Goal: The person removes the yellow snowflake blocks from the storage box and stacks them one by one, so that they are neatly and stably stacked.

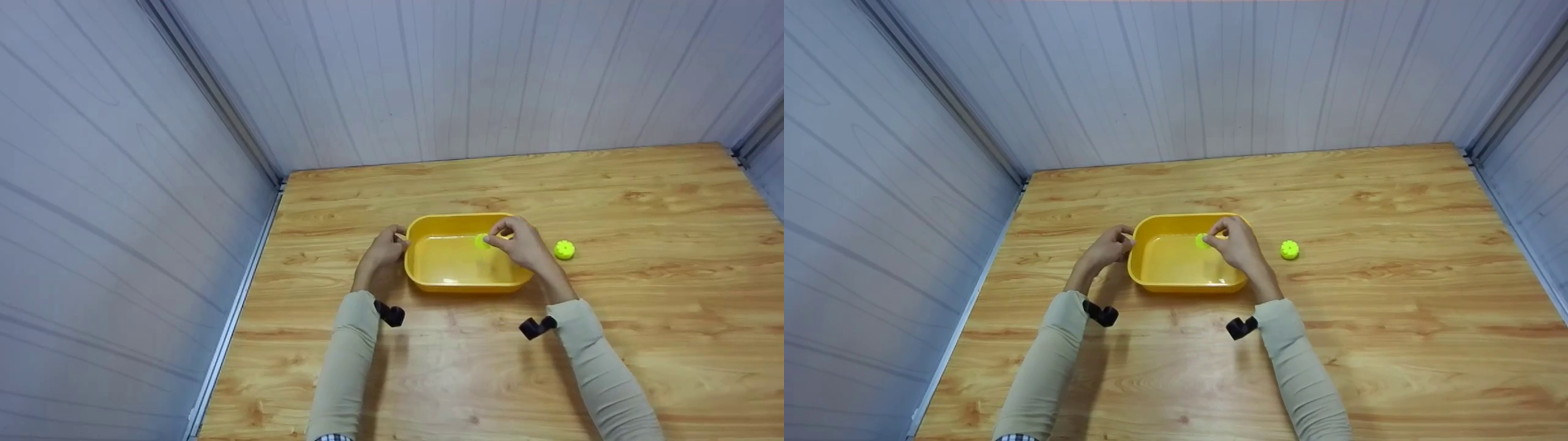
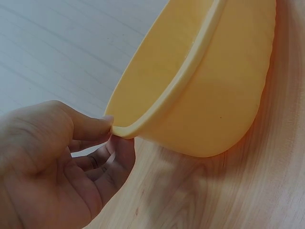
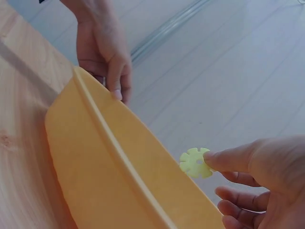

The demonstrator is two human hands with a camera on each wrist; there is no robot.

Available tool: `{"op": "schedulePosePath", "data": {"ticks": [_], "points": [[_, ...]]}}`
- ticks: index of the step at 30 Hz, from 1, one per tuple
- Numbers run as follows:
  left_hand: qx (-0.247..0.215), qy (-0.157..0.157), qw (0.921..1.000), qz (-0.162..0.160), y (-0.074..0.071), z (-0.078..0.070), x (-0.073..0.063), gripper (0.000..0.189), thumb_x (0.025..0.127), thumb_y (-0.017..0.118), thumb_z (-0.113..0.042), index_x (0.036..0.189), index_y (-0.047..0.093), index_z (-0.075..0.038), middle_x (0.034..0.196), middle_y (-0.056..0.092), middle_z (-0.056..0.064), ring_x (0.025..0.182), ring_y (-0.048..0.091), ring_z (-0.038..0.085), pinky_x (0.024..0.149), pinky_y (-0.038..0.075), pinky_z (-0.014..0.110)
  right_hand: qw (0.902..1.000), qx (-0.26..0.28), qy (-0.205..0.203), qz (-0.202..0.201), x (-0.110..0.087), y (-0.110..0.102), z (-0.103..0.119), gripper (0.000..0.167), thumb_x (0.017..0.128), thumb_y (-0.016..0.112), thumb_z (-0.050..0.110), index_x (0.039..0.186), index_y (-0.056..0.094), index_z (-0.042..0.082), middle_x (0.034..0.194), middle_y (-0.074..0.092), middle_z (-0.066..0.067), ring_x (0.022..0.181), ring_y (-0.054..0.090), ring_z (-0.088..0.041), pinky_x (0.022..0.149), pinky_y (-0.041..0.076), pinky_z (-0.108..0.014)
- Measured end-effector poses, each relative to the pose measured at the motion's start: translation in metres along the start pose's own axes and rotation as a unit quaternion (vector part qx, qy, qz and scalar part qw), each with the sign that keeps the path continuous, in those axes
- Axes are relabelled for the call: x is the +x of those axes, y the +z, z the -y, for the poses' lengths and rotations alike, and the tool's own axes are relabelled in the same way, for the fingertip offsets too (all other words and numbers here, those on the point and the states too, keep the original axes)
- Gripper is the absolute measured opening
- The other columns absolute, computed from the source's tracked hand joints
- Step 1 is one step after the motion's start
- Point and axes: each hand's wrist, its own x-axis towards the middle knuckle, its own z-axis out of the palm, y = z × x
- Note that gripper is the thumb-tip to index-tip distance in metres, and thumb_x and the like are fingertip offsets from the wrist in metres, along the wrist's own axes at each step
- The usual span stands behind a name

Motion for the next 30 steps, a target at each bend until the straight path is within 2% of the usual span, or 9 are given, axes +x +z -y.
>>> {"op": "schedulePosePath", "data": {"ticks": [7,14,20,26,30], "points": [[-0.015,-0.014,0.9998,0.007,0.000,0.001,-0.001,0.026,0.098,0.051,-0.013,0.124,0.054,-0.008,0.094,0.053,0.006,0.086,0.052,0.017,0.077,0.043,0.027,0.9992,0.016,0.029,-0.021,-0.009,-0.017,-0.009,0.036,0.091,0.063,0.038,0.102,0.059,0.004,0.118,0.051,-0.014,0.108,0.049,-0.029,0.086,0.044,-0.037],[0.013,0.004,0.9999,0.008,-0.002,0.002,-0.001,0.029,0.099,0.050,-0.017,0.127,0.052,-0.008,0.098,0.055,0.008,0.088,0.053,0.018,0.077,0.044,0.027,0.9986,0.015,0.025,-0.045,-0.018,-0.037,-0.019,0.038,0.092,0.061,0.038,0.105,0.060,0.002,0.112,0.054,-0.013,0.103,0.052,-0.028,0.077,0.045,-0.029],[0.012,0.000,0.9999,0.006,-0.002,0.001,0.000,0.029,0.099,0.050,-0.016,0.126,0.052,-0.008,0.096,0.054,0.007,0.086,0.052,0.017,0.075,0.043,0.027,0.9966,0.020,0.035,-0.072,-0.024,-0.054,-0.028,0.043,0.092,0.060,0.041,0.109,0.058,0.002,0.111,0.055,-0.012,0.103,0.050,-0.026,0.073,0.045,-0.023],[0.008,-0.009,0.9999,0.008,-0.001,0.000,0.000,0.029,0.099,0.051,-0.017,0.127,0.053,-0.009,0.098,0.055,0.006,0.089,0.052,0.017,0.078,0.044,0.028,0.9949,0.018,0.045,-0.089,-0.033,-0.067,-0.044,0.045,0.092,0.060,0.042,0.109,0.060,0.000,0.109,0.056,-0.012,0.099,0.050,-0.021,0.069,0.045,-0.017],[0.012,-0.008,0.9999,0.006,-0.001,-0.001,0.000,0.029,0.098,0.051,-0.017,0.126,0.053,-0.009,0.097,0.054,0.006,0.088,0.052,0.017,0.078,0.043,0.029,0.9926,0.017,0.068,-0.099,-0.037,-0.074,-0.058,0.047,0.091,0.060,0.043,0.109,0.059,0.000,0.106,0.055,-0.010,0.093,0.050,-0.016,0.068,0.044,-0.016]]}}
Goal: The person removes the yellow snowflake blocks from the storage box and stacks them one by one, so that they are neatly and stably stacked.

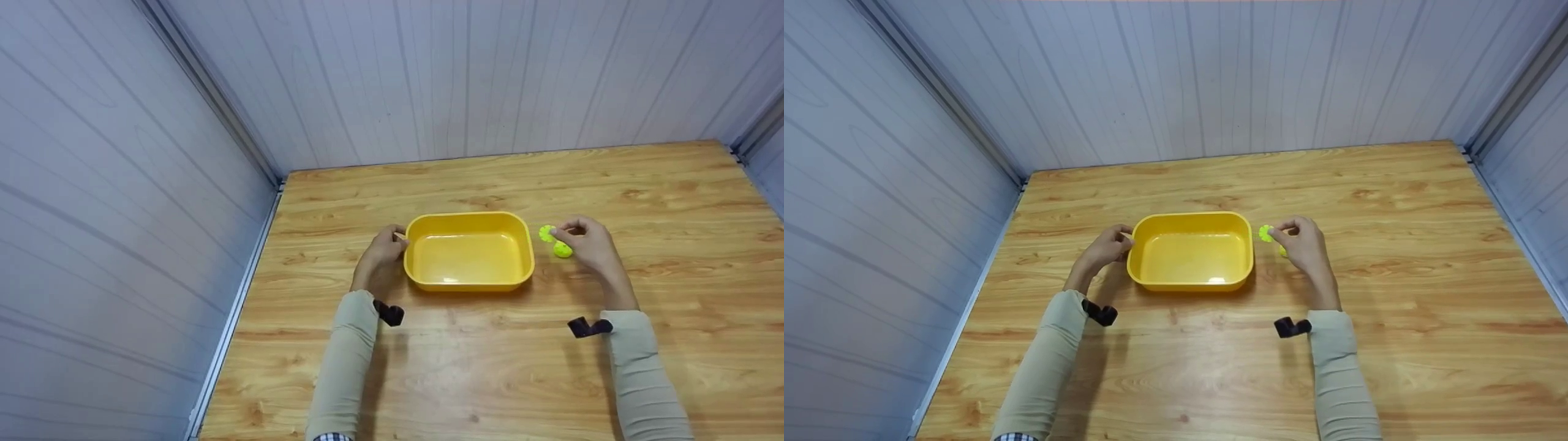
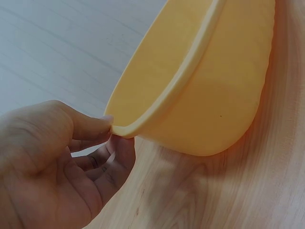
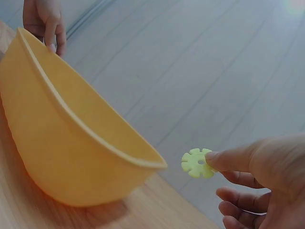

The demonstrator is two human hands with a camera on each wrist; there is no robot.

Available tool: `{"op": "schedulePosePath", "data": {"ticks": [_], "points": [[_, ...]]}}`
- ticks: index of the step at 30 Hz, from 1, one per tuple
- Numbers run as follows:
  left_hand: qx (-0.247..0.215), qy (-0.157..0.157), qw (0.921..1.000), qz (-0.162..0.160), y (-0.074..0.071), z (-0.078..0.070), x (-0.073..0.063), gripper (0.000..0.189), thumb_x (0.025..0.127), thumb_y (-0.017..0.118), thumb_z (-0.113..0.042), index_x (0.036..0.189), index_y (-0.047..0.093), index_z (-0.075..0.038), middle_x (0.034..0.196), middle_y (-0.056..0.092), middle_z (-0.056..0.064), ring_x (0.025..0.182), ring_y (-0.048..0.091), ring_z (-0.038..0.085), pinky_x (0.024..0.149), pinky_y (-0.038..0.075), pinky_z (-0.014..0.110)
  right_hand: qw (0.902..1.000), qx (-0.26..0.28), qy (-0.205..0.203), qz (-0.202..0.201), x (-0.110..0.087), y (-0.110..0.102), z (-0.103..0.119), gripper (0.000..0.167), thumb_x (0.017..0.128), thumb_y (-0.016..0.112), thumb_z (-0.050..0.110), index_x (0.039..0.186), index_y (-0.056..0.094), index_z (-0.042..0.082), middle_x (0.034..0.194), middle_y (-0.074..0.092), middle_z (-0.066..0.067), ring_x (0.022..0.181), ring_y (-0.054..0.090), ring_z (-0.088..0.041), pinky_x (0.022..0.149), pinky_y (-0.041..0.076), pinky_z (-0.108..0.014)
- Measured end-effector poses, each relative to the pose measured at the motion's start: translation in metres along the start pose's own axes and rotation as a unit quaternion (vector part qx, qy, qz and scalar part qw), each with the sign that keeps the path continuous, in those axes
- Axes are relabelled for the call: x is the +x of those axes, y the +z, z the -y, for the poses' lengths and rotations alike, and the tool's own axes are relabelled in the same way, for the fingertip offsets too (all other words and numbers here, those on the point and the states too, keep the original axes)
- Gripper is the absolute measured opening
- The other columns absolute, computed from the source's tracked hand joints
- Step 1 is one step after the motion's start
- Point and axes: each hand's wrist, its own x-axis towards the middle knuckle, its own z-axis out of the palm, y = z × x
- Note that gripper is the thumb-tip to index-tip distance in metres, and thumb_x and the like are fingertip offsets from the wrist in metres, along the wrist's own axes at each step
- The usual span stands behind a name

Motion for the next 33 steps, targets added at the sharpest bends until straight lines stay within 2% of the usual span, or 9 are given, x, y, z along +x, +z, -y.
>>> {"op": "schedulePosePath", "data": {"ticks": [4,10,14,19,28,33], "points": [[0.005,0.003,1.0000,-0.002,0.000,0.000,0.000,0.029,0.098,0.051,-0.017,0.126,0.053,-0.009,0.097,0.055,0.006,0.088,0.052,0.017,0.079,0.044,0.028,0.9995,-0.009,0.029,0.000,0.001,-0.005,-0.015,0.049,0.092,0.059,0.045,0.112,0.058,0.000,0.107,0.055,-0.010,0.091,0.049,-0.017,0.069,0.043,-0.017],[-0.013,-0.004,0.9999,0.007,-0.001,0.000,0.000,0.029,0.099,0.050,-0.015,0.126,0.052,-0.008,0.099,0.056,0.007,0.090,0.054,0.018,0.083,0.046,0.030,0.9969,-0.004,0.073,0.029,0.004,-0.011,-0.032,0.054,0.092,0.056,0.048,0.117,0.054,0.000,0.112,0.051,-0.011,0.097,0.046,-0.022,0.073,0.042,-0.023],[-0.016,0.003,0.9998,0.012,-0.001,0.000,0.000,0.029,0.099,0.049,-0.015,0.127,0.051,-0.008,0.099,0.055,0.008,0.088,0.055,0.018,0.083,0.047,0.031,0.9947,-0.001,0.094,0.042,0.005,-0.013,-0.039,0.052,0.093,0.055,0.047,0.118,0.054,0.001,0.117,0.050,-0.011,0.101,0.045,-0.023,0.076,0.041,-0.026],[-0.014,0.002,0.9999,0.009,0.000,0.000,0.001,0.028,0.099,0.050,-0.014,0.126,0.052,-0.008,0.097,0.055,0.007,0.086,0.054,0.017,0.080,0.047,0.029,0.9930,-0.007,0.112,0.037,0.008,-0.012,-0.045,0.050,0.094,0.054,0.045,0.118,0.054,0.001,0.118,0.050,-0.013,0.101,0.046,-0.024,0.075,0.042,-0.027],[-0.012,0.000,0.9999,0.005,0.001,0.001,0.001,0.028,0.098,0.050,-0.014,0.125,0.053,-0.008,0.098,0.055,0.007,0.089,0.054,0.017,0.081,0.046,0.030,0.9944,-0.045,0.094,0.020,0.008,-0.010,-0.048,0.053,0.095,0.051,0.047,0.117,0.055,-0.001,0.115,0.055,-0.018,0.098,0.050,-0.027,0.074,0.043,-0.030],[-0.009,0.002,1.0000,0.001,0.001,0.000,0.001,0.027,0.098,0.051,-0.013,0.125,0.053,-0.008,0.098,0.056,0.007,0.088,0.054,0.017,0.081,0.046,0.029,0.9948,-0.049,0.088,0.019,0.008,-0.009,-0.049,0.052,0.096,0.050,0.046,0.116,0.056,-0.002,0.116,0.055,-0.019,0.099,0.051,-0.029,0.075,0.042,-0.030]]}}
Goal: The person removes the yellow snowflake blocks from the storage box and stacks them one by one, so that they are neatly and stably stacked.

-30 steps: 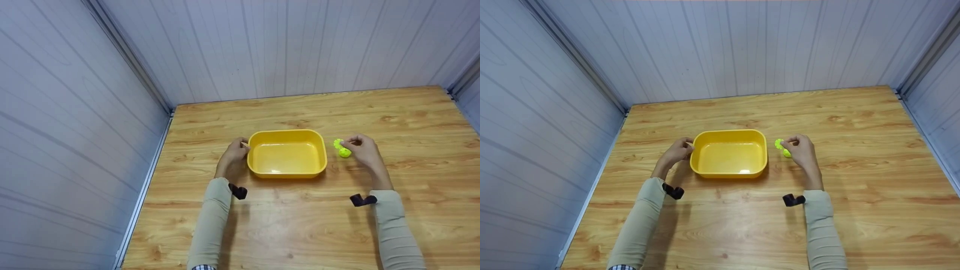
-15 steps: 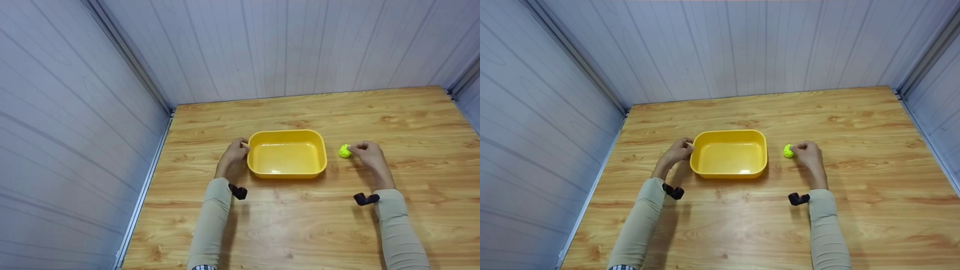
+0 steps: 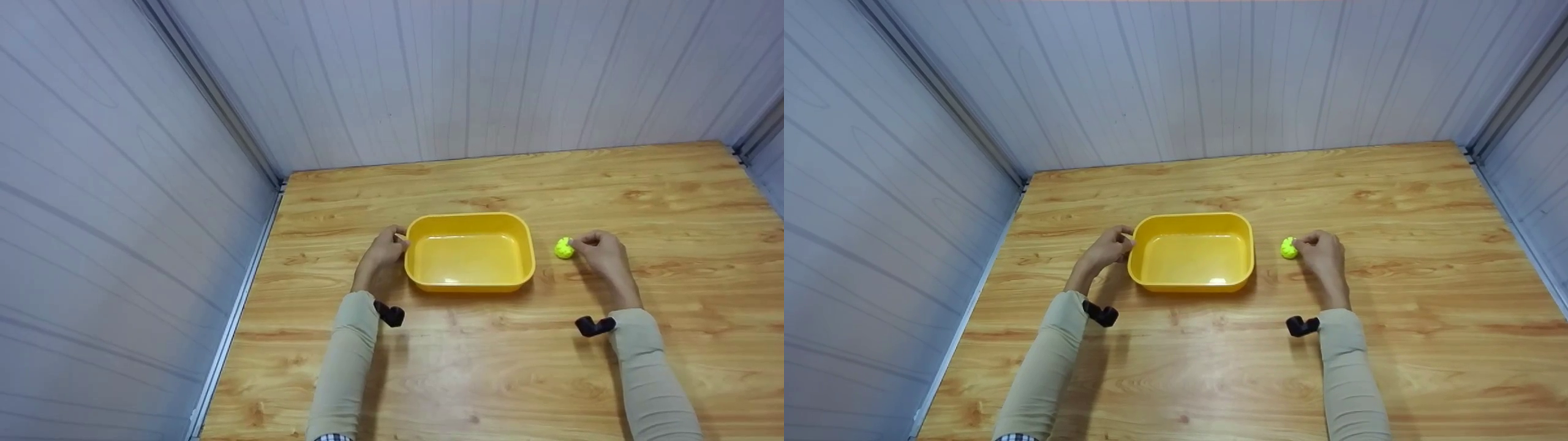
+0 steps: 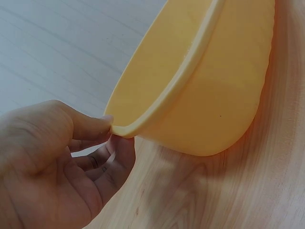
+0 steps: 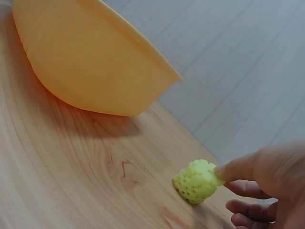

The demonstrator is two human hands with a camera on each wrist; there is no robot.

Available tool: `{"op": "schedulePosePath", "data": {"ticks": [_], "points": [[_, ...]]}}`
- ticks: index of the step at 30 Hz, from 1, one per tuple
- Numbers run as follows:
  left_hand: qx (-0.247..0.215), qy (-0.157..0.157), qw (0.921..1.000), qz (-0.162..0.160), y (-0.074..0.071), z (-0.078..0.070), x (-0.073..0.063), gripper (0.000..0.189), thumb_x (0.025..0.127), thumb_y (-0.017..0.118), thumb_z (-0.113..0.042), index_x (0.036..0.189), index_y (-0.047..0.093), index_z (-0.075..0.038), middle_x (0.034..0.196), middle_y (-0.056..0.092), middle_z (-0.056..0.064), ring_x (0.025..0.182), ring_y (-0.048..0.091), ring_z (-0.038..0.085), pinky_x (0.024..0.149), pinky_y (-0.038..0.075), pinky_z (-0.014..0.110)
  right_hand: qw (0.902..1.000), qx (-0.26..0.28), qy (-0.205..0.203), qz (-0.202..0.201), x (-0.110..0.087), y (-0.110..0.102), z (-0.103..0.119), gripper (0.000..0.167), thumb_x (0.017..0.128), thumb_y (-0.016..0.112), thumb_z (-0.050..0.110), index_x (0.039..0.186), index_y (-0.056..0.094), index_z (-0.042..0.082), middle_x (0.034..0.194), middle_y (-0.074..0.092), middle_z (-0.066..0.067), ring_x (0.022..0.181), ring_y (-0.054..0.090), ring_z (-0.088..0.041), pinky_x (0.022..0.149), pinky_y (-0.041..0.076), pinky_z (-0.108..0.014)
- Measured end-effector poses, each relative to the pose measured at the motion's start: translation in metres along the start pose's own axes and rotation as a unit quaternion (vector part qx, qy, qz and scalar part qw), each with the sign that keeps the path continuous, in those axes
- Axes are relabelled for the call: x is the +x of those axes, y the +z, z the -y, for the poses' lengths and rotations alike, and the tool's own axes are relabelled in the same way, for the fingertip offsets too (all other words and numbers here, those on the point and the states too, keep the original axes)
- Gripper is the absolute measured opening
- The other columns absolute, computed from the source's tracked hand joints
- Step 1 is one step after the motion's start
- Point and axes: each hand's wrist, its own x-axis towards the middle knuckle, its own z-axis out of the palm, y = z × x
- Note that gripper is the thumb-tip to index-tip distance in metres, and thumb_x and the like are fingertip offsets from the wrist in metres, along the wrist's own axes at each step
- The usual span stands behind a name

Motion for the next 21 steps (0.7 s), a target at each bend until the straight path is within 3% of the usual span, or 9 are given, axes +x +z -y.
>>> {"op": "schedulePosePath", "data": {"ticks": [12,17,21], "points": [[0.018,0.017,0.9997,-0.001,-0.002,0.002,-0.002,0.028,0.098,0.050,-0.013,0.126,0.053,-0.006,0.096,0.056,0.008,0.086,0.054,0.018,0.074,0.045,0.026,0.9997,-0.011,-0.018,-0.011,-0.001,0.000,0.002,0.052,0.098,0.045,0.043,0.120,0.055,-0.003,0.117,0.055,-0.023,0.103,0.052,-0.035,0.079,0.044,-0.038],[0.023,0.006,0.9997,-0.009,-0.001,-0.001,-0.003,0.028,0.099,0.050,-0.014,0.125,0.052,-0.006,0.097,0.056,0.008,0.087,0.057,0.021,0.074,0.047,0.028,0.9987,-0.012,-0.030,-0.040,-0.002,-0.008,0.008,0.054,0.098,0.042,0.044,0.122,0.054,-0.004,0.116,0.053,-0.023,0.100,0.051,-0.034,0.073,0.042,-0.034],[0.057,0.010,0.9980,-0.026,-0.001,-0.006,-0.004,0.033,0.098,0.052,-0.015,0.130,0.048,-0.005,0.099,0.057,0.011,0.088,0.058,0.025,0.074,0.048,0.030,0.9954,-0.014,-0.065,-0.069,-0.004,-0.016,0.013,0.060,0.099,0.039,0.045,0.125,0.051,-0.008,0.122,0.047,-0.029,0.107,0.047,-0.041,0.079,0.042,-0.044]]}}
